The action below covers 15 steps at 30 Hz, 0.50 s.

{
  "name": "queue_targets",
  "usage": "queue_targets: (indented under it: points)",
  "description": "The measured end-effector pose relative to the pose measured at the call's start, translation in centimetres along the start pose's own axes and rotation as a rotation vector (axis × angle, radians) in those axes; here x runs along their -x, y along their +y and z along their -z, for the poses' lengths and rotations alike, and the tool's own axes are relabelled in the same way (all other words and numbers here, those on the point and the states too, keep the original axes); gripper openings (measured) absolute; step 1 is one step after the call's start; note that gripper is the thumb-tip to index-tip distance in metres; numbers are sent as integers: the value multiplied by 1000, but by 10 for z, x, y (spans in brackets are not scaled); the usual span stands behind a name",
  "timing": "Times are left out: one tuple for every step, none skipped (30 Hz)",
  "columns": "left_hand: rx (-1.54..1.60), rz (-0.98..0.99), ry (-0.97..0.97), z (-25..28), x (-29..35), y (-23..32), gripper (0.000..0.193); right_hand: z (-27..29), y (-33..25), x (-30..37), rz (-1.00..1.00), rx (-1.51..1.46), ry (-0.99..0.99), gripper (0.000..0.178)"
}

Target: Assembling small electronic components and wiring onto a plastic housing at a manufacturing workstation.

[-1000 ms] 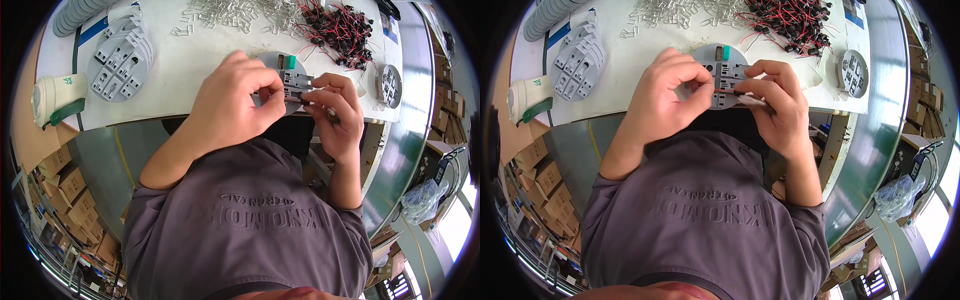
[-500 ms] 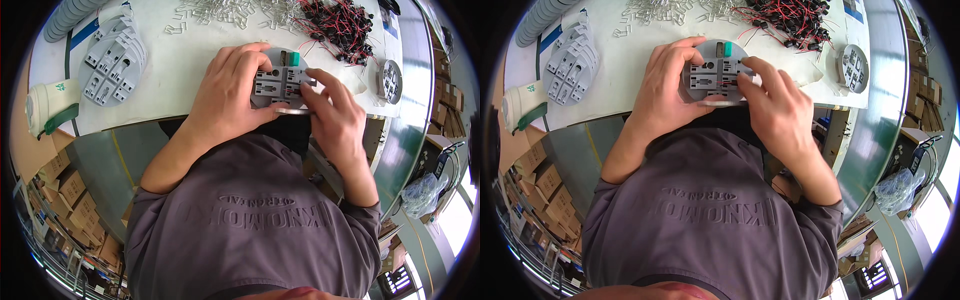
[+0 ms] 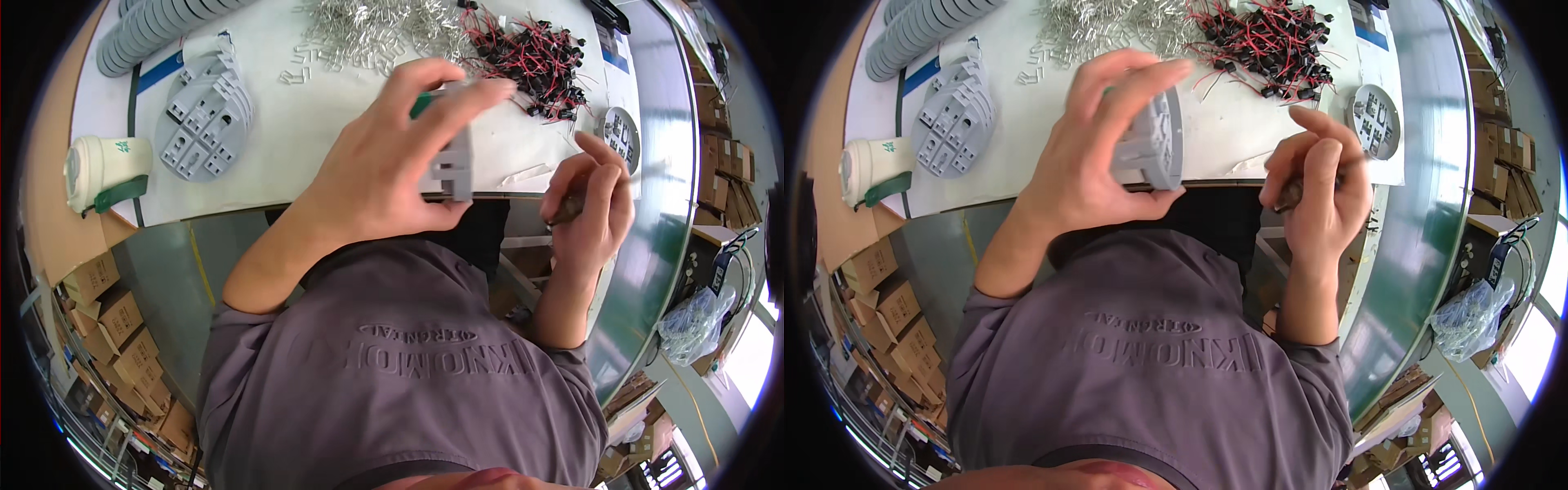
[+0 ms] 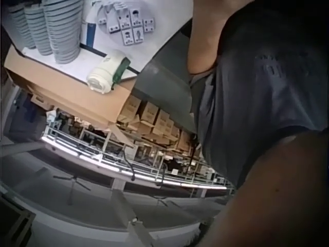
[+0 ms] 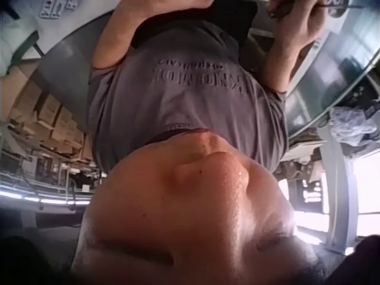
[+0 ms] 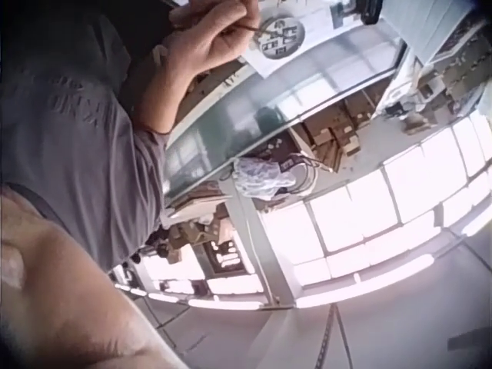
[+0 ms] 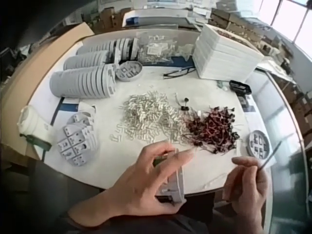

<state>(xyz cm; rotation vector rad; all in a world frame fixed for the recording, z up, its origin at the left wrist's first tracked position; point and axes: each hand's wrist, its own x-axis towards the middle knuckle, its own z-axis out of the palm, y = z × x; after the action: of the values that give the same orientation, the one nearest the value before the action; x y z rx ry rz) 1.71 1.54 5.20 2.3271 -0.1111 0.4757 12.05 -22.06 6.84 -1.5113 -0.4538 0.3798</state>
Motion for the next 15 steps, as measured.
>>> queue_targets:
  points:
    - [115,-39,85,0,2,-2,105,0,-2,0,-149,-257,92,35]
    - [105,-49,77,-4,6,-4,105,-2,0,-1,-140,-270,97,35]
    - [98,-40,121,-12,15,-9,107,-5,4,-1,-158,-157,58,35]
    - [88,-29,164,-21,25,-15,108,-9,11,-1,-174,-47,17,36]
    - [86,-17,209,-28,33,-20,110,-13,16,-1,-195,70,-23,37]
    - [85,-3,254,-30,36,-24,111,-15,18,-3,-217,188,-64,37]
    - [78,1,251,-28,37,-25,111,-15,20,-5,-219,180,-67,37]
    - [157,34,226,-25,37,-25,110,-11,21,-8,-126,280,-138,38]
    - [237,72,204,-21,36,-25,108,-6,21,-13,-33,379,-213,38]
    - [317,109,182,-17,35,-24,106,-2,21,-17,63,478,-288,38]
    - [399,147,162,-13,34,-24,105,-2,19,-20,159,576,-362,39]
    - [397,155,161,-11,32,-25,105,-3,14,-21,155,572,-367,39]
    - [334,152,105,-8,27,-26,105,-5,6,-21,154,650,-409,40]
    - [269,152,50,-6,23,-28,105,-7,-4,-23,153,727,-454,41]
    - [206,150,-6,-4,19,-29,105,-9,-12,-23,153,805,-499,42]
